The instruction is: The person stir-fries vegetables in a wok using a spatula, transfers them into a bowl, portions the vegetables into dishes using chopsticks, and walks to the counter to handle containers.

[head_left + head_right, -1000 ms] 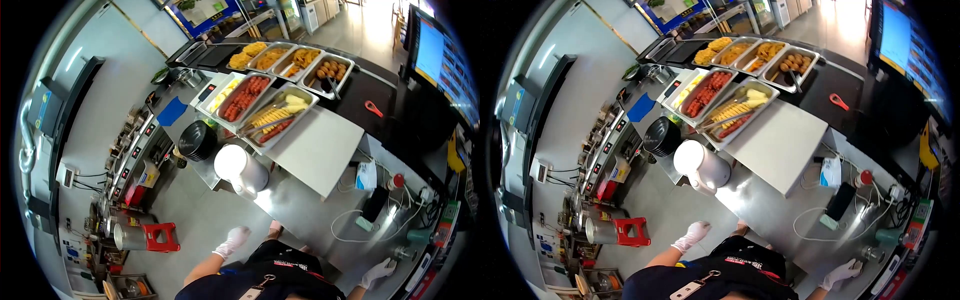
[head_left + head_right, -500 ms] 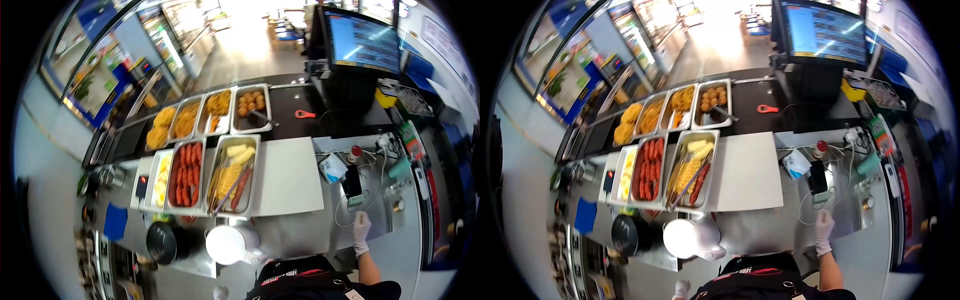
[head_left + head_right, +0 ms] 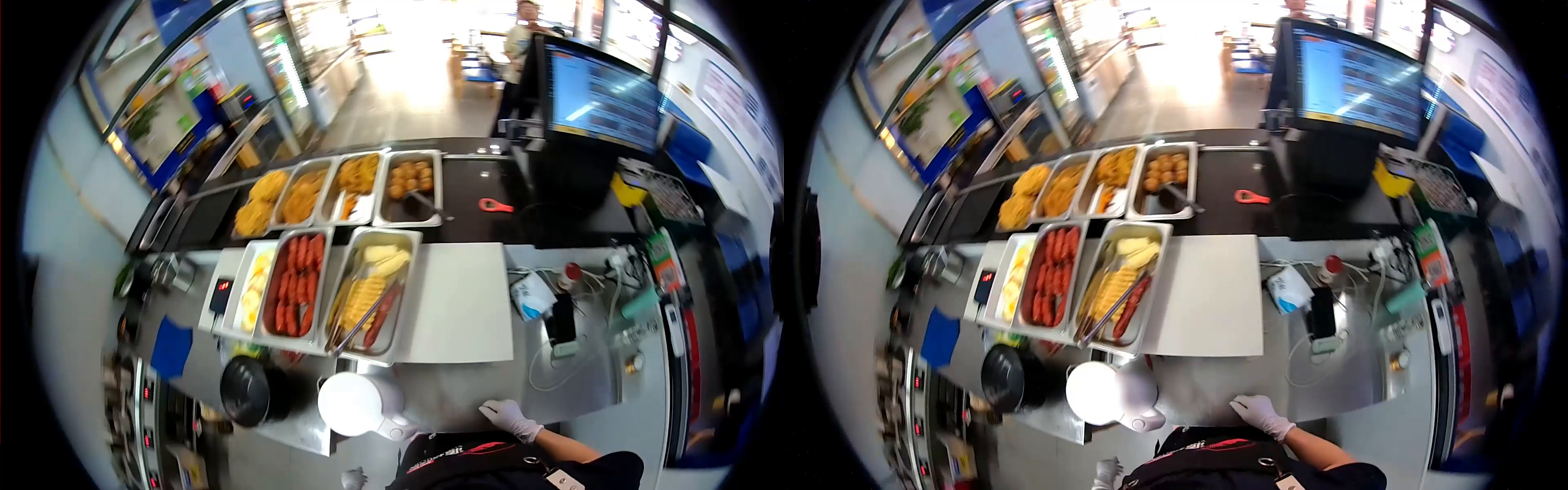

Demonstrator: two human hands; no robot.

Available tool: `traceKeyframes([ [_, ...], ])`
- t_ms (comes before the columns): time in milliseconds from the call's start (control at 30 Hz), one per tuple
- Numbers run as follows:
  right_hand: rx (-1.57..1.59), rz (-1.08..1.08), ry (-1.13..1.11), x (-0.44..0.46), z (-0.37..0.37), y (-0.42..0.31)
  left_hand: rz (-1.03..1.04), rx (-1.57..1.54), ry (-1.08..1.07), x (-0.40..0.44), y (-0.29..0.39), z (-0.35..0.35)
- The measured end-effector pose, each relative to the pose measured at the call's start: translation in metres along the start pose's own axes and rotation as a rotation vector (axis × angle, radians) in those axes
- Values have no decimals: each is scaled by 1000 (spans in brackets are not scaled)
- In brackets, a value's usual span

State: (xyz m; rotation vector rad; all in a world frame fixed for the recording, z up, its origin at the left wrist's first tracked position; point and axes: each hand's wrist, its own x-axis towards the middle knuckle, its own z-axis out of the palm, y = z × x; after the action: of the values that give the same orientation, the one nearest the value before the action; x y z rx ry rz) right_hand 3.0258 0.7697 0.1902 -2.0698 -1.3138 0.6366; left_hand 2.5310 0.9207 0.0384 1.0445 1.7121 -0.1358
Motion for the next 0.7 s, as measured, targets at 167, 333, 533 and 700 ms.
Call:
traceKeyframes([
  [167, 107, 141, -100, 26, -11, 14, -5, 745, 238, -44, -56, -43],
  [333, -22, -29, -176, 42, -10, 9, -50, 656, 773, -49, -109, -166],
  [533, -271, 193, 10, 24, 36, -20, 12, -14, 1172, 31, 3, -362],
  [700, -454, 466, 12, -34, 87, 2, 248, 130, 1199, 103, 120, -471],
])
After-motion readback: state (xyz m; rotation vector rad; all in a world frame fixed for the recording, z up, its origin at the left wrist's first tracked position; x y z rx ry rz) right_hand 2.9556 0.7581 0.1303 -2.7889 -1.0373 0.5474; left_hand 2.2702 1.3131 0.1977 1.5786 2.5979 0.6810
